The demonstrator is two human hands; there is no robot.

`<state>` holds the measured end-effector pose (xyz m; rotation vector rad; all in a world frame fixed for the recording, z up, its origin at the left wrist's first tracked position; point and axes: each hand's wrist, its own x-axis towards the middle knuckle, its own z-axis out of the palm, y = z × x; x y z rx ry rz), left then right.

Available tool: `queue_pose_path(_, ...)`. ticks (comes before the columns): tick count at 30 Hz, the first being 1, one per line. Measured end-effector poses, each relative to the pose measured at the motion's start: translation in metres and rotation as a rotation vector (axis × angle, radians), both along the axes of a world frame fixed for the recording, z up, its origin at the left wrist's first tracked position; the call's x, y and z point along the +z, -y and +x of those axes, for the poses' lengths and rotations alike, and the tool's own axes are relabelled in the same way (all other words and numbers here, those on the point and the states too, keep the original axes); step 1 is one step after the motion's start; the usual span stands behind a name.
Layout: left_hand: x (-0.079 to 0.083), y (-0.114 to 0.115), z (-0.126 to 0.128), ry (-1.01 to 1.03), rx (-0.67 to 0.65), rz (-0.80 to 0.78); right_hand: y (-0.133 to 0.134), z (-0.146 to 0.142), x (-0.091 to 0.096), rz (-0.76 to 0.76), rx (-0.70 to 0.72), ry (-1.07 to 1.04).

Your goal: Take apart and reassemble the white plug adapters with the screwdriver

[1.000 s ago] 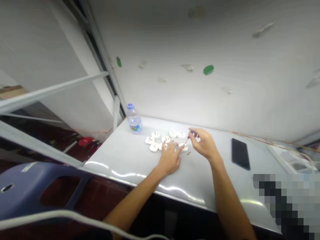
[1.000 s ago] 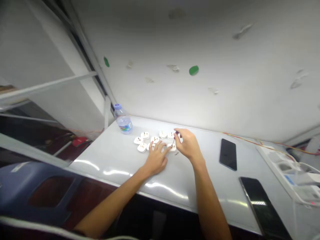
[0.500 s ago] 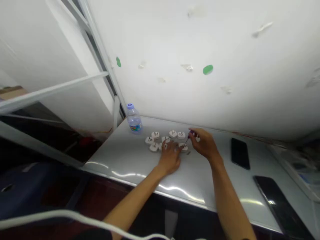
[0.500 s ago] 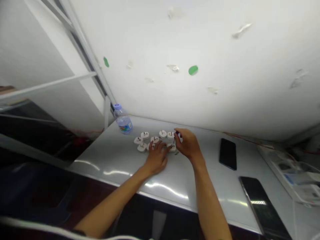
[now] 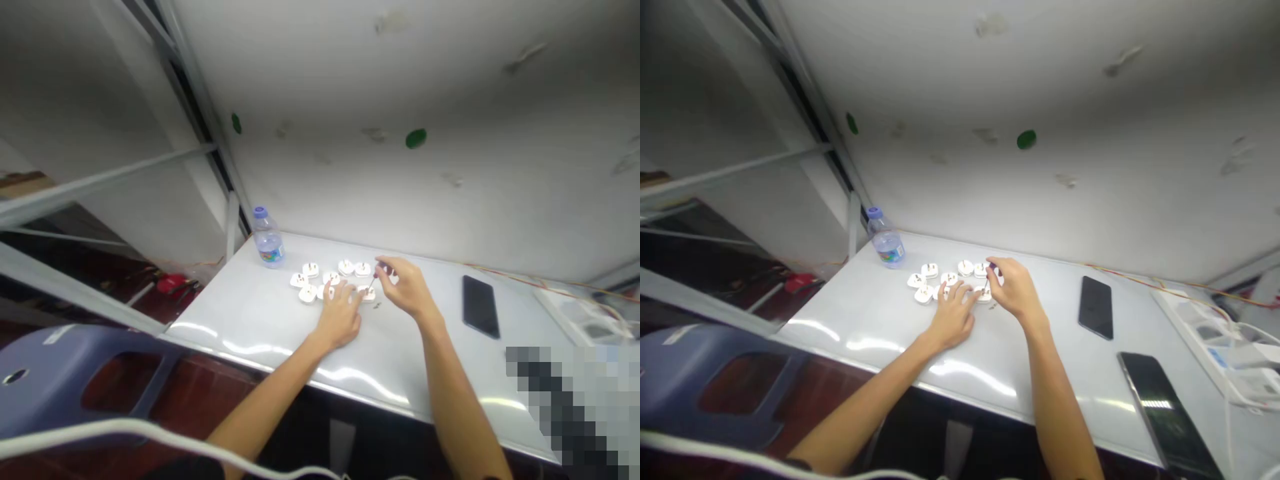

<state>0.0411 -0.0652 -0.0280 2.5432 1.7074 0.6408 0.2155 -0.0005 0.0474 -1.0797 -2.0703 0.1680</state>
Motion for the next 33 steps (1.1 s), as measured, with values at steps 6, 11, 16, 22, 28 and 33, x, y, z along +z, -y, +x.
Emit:
queue_pose_path(6, -0.0018, -0.0014, -0.0005, 0.001, 0.000, -0.011, -0.0015, 0.0001, -0.0021, 0.011, 0.015, -0.022)
queue_pose_path(11, -0.0021, -0.0012, -0.0015, -0.011, -0.009, -0.003, -0.0016, 0.0033, 0.0003, 0.052, -0.014, -0.047)
queue_pose_path(16, -0.0026, -0.0013, -0.0013, -0.014, -0.003, -0.002, -0.0025, 0.0038, -0.0001, 0.063, -0.041, -0.051)
queue_pose_path(22, -0.0043, -0.0020, -0.0010, -0.018, -0.004, 0.001, -0.0035, 0.0018, -0.0020, 0.034, -0.031, -0.029)
queue_pose_path(28, -0.0027, -0.0012, -0.0007, -0.014, -0.003, -0.007, -0.0037, 0.0027, -0.0023, 0.037, -0.032, -0.025)
queue_pose_path(33, -0.0032, -0.0012, -0.0006, -0.015, -0.001, 0.002, -0.0037, 0.0029, -0.0030, 0.027, -0.033, -0.009)
